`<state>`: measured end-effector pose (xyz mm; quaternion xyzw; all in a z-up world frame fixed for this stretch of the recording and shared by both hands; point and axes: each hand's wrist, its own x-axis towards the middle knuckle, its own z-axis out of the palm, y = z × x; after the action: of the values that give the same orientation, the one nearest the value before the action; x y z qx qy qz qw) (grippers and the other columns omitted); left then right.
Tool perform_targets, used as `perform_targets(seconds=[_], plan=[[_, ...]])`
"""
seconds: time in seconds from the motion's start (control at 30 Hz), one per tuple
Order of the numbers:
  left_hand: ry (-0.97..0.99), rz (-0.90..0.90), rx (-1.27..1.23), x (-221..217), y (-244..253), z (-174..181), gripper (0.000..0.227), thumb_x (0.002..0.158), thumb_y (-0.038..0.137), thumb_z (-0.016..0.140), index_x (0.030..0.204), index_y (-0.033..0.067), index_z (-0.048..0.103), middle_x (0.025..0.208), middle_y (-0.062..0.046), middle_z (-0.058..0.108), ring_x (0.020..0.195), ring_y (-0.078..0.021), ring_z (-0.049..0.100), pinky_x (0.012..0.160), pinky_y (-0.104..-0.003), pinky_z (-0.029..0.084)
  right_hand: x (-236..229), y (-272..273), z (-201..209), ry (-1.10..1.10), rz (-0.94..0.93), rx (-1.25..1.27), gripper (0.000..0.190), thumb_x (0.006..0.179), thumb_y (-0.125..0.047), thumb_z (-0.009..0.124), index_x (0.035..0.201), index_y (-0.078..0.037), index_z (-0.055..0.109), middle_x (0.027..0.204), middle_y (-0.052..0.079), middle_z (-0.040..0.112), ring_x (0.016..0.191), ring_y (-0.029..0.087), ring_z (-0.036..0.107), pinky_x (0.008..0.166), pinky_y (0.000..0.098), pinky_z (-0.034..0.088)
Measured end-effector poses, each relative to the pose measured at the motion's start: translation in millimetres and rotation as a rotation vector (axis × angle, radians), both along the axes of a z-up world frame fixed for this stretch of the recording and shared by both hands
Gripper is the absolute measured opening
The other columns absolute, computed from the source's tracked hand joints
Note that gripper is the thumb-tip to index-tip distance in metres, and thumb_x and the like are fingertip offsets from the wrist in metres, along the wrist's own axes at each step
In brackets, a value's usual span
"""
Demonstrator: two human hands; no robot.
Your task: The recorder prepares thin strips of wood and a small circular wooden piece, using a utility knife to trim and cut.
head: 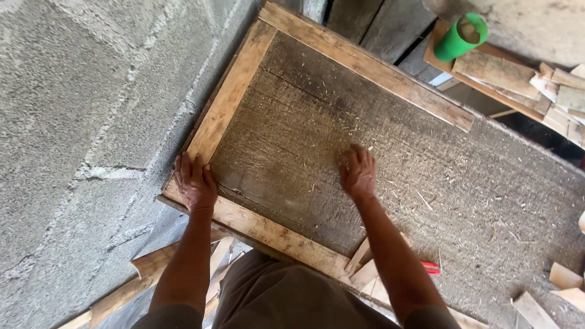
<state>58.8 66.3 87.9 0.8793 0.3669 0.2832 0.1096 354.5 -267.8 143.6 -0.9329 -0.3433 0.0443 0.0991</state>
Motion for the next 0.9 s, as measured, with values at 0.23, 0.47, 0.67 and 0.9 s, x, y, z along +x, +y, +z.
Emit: perform_targets(seconds=[0.23, 0.47, 0.67, 0.9], plan=[[0.014, 0.067, -0.032, 4.7, -5.9, 17.0, 0.038, 0.104, 0.027, 0.062, 0.136, 0.0087, 0.068, 0.154, -0.021, 0.05, 0.146, -0.043, 0.043, 0.121, -0.057, 0.034, 129.6, 21.0, 7.3, -0.111, 0.018, 0.01, 0.052, 0.089, -0.019, 0.072, 0.139, -0.011, 0.059, 0.156, 0.012, 0.046, 0.145, 0.033, 0.041, 0.121, 0.0488, 0.032], [0.04, 0.09, -0.04, 7.2, -5.8, 24.4, 0.038, 0.099, 0.025, 0.064, 0.135, 0.0121, 0.067, 0.151, -0.018, 0.052, 0.144, -0.0399, 0.044, 0.119, -0.057, 0.035, 230.7, 45.9, -2.4, -0.21, 0.054, -0.025, 0.057, 0.09, -0.013, 0.07, 0.145, -0.013, 0.057, 0.159, 0.013, 0.045, 0.148, 0.036, 0.038, 0.12, 0.051, 0.03], [0.054, 0.101, -0.052, 9.2, -5.1, 23.3, 0.04, 0.097, 0.024, 0.064, 0.136, 0.0133, 0.065, 0.15, -0.017, 0.052, 0.143, -0.0397, 0.045, 0.118, -0.056, 0.035, 265.4, 65.5, -8.5, -0.126, 0.055, -0.154, 0.063, 0.092, -0.016, 0.07, 0.153, -0.021, 0.053, 0.163, 0.006, 0.043, 0.146, 0.032, 0.04, 0.121, 0.048, 0.031], [0.068, 0.1, -0.061, 10.1, -6.4, 26.1, 0.043, 0.097, 0.022, 0.063, 0.139, 0.0131, 0.061, 0.15, -0.018, 0.052, 0.143, -0.0398, 0.045, 0.118, -0.057, 0.035, 259.8, 74.4, 27.4, -0.028, 0.021, -0.195, 0.065, 0.093, -0.025, 0.076, 0.153, -0.022, 0.053, 0.156, 0.006, 0.045, 0.14, 0.031, 0.044, 0.117, 0.0489, 0.037]])
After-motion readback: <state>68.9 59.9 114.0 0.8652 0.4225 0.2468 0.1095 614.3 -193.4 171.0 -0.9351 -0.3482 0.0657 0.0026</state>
